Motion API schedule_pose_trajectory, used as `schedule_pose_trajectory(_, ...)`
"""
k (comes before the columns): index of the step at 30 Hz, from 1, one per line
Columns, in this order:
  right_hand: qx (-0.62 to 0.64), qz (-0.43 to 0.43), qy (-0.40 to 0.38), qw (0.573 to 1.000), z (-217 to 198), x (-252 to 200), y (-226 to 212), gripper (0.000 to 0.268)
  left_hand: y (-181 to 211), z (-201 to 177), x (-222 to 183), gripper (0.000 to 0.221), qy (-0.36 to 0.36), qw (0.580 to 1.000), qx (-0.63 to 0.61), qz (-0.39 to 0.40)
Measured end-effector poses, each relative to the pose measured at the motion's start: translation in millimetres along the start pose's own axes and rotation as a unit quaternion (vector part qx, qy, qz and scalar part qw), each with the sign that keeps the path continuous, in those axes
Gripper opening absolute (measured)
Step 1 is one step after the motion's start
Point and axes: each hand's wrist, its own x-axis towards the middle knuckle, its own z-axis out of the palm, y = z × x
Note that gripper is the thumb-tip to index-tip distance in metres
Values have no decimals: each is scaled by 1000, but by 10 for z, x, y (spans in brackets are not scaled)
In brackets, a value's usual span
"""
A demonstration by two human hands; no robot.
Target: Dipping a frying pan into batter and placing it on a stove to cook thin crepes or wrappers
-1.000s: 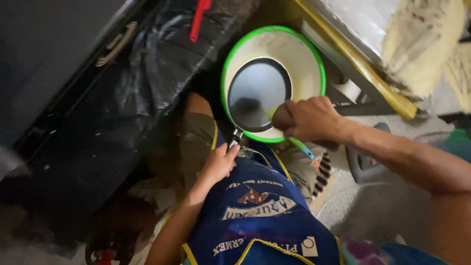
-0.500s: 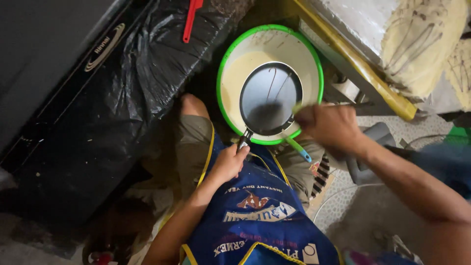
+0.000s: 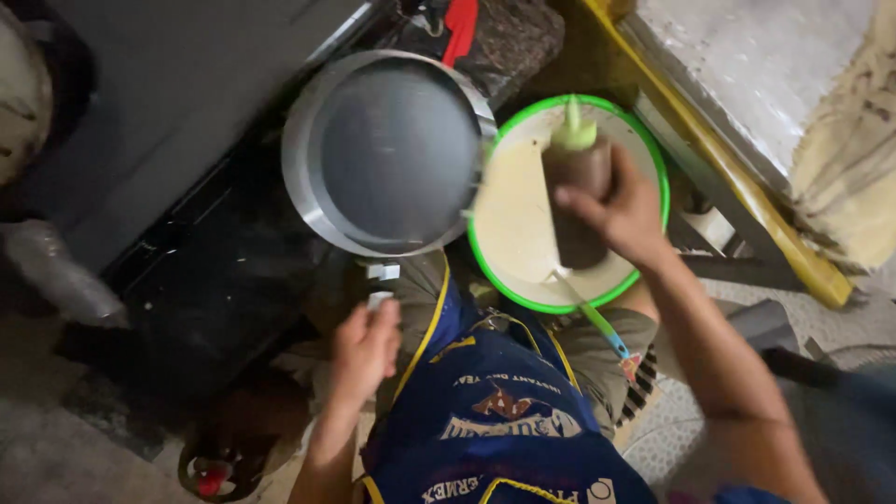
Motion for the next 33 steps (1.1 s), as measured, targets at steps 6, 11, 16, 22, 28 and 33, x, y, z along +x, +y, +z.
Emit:
schedule_pose_trajectory(6,233,-290,107,922,1601,1030,-728,92,134,-664,-592,32,181,975,-105,73)
schedule_pose_trajectory(11,235,-345,108,902,2137,1266,-1192,91,267,-563,-803,39,247,966,-68,34)
schedule_pose_trajectory(16,486,-67,-1,871,1712,1745,-756,74,-399,-575,-586,37,161,966,-142,142)
schedule_pose_trajectory(22,48,-70,87,993,1908,2457,-673,45,404,-48,-349,24,160,985,-20,62)
schedule_pose_trajectory(28,209,-57,128,968,1389,2221,-26,63,724,420,-88,34,138,978,112,108)
schedule_pose_trajectory(33,144,52,130,980,164,40,1191,70,502,993,345,40,43,949,271,153)
